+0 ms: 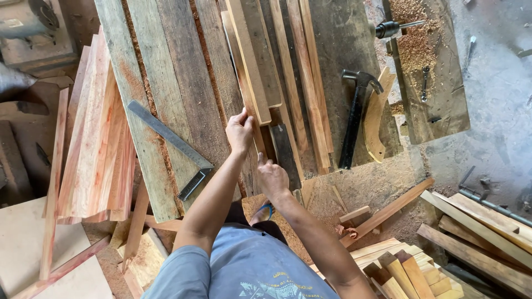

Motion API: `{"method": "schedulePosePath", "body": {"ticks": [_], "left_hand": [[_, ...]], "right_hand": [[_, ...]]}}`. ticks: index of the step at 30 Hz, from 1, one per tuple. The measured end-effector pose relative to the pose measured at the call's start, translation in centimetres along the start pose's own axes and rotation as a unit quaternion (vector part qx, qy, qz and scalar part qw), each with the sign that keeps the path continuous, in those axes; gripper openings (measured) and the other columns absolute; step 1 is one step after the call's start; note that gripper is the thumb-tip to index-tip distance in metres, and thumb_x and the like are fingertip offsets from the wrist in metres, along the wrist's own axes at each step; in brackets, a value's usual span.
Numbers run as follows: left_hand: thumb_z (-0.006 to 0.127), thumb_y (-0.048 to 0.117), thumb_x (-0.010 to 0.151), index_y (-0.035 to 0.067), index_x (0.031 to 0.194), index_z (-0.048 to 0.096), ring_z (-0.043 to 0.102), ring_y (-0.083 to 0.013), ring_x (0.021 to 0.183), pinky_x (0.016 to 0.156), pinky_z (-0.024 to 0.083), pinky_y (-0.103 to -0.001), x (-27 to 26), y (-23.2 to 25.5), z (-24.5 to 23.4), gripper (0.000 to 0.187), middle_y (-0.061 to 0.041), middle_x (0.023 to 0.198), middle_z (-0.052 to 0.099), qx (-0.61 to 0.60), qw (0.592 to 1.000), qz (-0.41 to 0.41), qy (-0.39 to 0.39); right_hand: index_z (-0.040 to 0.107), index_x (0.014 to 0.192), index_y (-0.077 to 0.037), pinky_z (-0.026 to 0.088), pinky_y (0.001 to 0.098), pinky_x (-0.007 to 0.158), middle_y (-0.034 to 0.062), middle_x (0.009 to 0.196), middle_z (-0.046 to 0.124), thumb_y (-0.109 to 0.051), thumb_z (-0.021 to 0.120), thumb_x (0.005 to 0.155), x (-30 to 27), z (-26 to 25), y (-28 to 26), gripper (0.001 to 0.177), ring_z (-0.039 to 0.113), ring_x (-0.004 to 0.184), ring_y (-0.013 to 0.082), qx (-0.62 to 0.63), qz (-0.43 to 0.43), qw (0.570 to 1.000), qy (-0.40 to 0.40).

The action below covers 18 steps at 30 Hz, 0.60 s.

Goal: Measuring and aligning wooden pieces at a workbench in a carpentry workshop.

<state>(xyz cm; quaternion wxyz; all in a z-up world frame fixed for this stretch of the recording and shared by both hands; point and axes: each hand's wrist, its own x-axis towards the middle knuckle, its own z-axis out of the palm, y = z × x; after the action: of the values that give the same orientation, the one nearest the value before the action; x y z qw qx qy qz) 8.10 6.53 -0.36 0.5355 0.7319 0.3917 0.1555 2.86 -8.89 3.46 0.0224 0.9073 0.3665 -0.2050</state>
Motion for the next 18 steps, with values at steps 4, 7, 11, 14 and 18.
{"method": "schedulePosePath", "body": {"ticks": [4, 7, 11, 14, 18], "left_hand": [[0.075, 0.018, 0.092, 0.011, 0.118, 0.077, 0.072, -0.0140, 0.088, 0.082, 0.059, -0.029, -2.8, -1.4, -0.4, 0.027, -0.007, 0.104, 0.074, 0.020, 1.000, -0.003, -0.017], [0.077, 0.017, 0.090, 0.010, 0.116, 0.078, 0.072, -0.0147, 0.088, 0.083, 0.059, -0.029, -3.6, -0.9, -1.0, 0.027, -0.007, 0.102, 0.075, 0.009, 1.000, -0.008, -0.021], [0.079, 0.015, 0.088, 0.009, 0.114, 0.079, 0.072, -0.0152, 0.087, 0.082, 0.058, -0.029, -3.0, -0.2, -1.3, 0.027, -0.008, 0.099, 0.075, -0.002, 1.000, -0.015, -0.023], [0.079, 0.014, 0.087, 0.009, 0.114, 0.079, 0.072, -0.0150, 0.086, 0.082, 0.058, -0.029, -2.5, -0.7, -1.1, 0.027, -0.007, 0.098, 0.075, -0.002, 0.999, -0.016, -0.027], [0.079, 0.014, 0.087, 0.010, 0.113, 0.079, 0.072, -0.0142, 0.087, 0.083, 0.058, -0.028, -1.7, -0.5, -1.2, 0.027, -0.006, 0.099, 0.076, -0.007, 0.999, -0.016, -0.032]], "right_hand": [[0.043, 0.151, 0.002, 0.063, 0.0282, 0.054, 0.0220, 0.089, 0.073, 0.000, 0.061, 0.096, 0.3, 0.1, 0.0, 0.058, 0.073, 0.062, 0.0215, -0.019, -0.014, 0.999, 0.023], [0.044, 0.150, 0.003, 0.064, 0.0280, 0.055, 0.0221, 0.089, 0.073, 0.001, 0.065, 0.092, 0.4, -0.4, -0.1, 0.061, 0.074, 0.064, 0.0220, -0.020, -0.014, 0.999, 0.022], [0.043, 0.150, 0.004, 0.064, 0.0267, 0.057, 0.0212, 0.090, 0.073, 0.003, 0.066, 0.090, 0.6, -0.4, 0.0, 0.064, 0.074, 0.064, 0.0213, -0.031, -0.017, 0.999, 0.018], [0.042, 0.150, 0.003, 0.063, 0.0261, 0.052, 0.0232, 0.091, 0.073, 0.002, 0.064, 0.091, 1.2, -0.8, 0.1, 0.063, 0.073, 0.061, 0.0218, -0.016, -0.013, 1.000, -0.002], [0.043, 0.150, 0.003, 0.063, 0.0264, 0.052, 0.0233, 0.091, 0.073, 0.002, 0.063, 0.091, 2.0, -0.3, 0.3, 0.062, 0.073, 0.061, 0.0221, -0.023, -0.019, 1.000, 0.003]]}}
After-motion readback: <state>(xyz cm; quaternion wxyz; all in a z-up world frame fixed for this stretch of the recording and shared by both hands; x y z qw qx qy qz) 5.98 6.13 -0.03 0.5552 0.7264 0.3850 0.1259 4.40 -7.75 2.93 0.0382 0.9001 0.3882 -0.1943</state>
